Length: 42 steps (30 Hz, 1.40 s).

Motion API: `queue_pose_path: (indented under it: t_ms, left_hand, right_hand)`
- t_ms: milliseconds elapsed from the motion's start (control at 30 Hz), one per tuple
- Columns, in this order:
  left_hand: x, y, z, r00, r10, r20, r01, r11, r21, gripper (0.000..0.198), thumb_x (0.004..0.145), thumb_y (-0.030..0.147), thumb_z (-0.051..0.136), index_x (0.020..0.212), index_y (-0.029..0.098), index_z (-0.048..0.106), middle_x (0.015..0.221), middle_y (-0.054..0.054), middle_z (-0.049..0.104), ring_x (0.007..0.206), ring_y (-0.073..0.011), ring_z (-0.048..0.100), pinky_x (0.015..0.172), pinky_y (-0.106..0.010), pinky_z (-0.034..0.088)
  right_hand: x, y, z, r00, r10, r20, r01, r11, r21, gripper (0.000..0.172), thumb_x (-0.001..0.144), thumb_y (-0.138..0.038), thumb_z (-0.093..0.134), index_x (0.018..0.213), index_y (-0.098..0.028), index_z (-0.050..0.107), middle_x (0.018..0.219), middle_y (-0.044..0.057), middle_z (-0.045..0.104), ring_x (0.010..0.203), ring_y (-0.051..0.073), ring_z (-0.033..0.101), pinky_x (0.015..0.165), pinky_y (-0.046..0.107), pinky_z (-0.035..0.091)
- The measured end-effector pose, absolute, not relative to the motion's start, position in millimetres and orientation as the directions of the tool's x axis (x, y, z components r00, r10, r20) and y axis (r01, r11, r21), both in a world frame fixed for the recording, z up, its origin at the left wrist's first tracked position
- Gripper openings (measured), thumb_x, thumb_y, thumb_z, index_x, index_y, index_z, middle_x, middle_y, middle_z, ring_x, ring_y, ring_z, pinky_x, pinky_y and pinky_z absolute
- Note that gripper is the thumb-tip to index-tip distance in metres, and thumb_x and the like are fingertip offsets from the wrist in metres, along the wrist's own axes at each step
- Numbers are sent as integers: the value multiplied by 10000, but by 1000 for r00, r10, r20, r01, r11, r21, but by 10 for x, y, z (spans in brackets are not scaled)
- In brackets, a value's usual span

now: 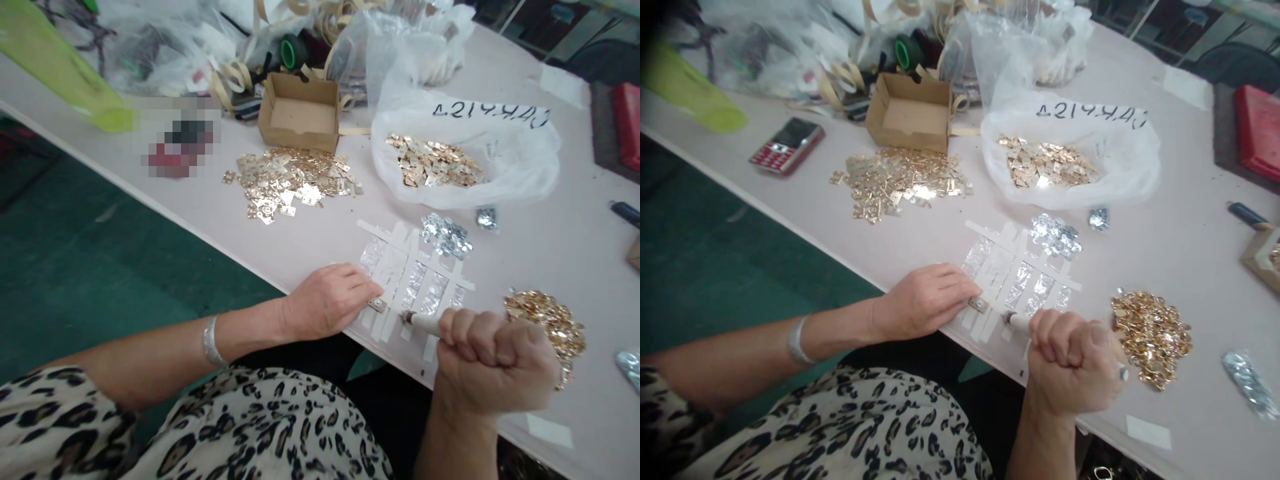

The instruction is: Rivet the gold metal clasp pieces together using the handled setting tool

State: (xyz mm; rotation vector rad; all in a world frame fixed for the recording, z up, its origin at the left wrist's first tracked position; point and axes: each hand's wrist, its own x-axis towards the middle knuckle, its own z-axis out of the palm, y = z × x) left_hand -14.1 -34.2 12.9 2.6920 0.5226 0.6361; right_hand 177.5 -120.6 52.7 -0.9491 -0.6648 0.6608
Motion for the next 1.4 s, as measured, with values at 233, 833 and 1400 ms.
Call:
queue_pose_path:
  t_ms: [233, 833, 1400]
  left_hand:
    - [-107, -157, 99, 867, 268, 421, 147, -943, 299, 203, 976, 169, 490, 1128, 130, 619, 877, -40, 704, 945, -175, 630, 851, -295, 542]
    - [-256, -351, 42, 902, 200, 382, 92, -955, 283, 249, 958, 251, 520, 1155, 177, 652, 1393, -56, 586, 1342, -253, 479, 1072, -393, 470]
    - [-250, -343, -13, 909, 218, 355, 92, -936, 341, 306, 908, 268, 589, 1189, 159, 644, 1359, -92, 611, 1300, -261, 537, 1026, -416, 497]
  right_hand:
    - [1502, -1212, 584, 460, 880, 119, -424, 335, -842, 389, 848, -207, 441, 515, -196, 240, 402, -82, 211, 319, 53, 238, 371, 210, 291]
    - [1949, -1128, 307, 563, 819, 112, -527, 461, -714, 407, 733, -216, 526, 472, -212, 214, 361, -102, 197, 272, 43, 218, 327, 204, 250]
    - [1995, -1114, 36, 577, 816, -21, -616, 418, -668, 427, 682, -196, 547, 460, -228, 184, 356, -116, 148, 264, 39, 212, 315, 194, 234]
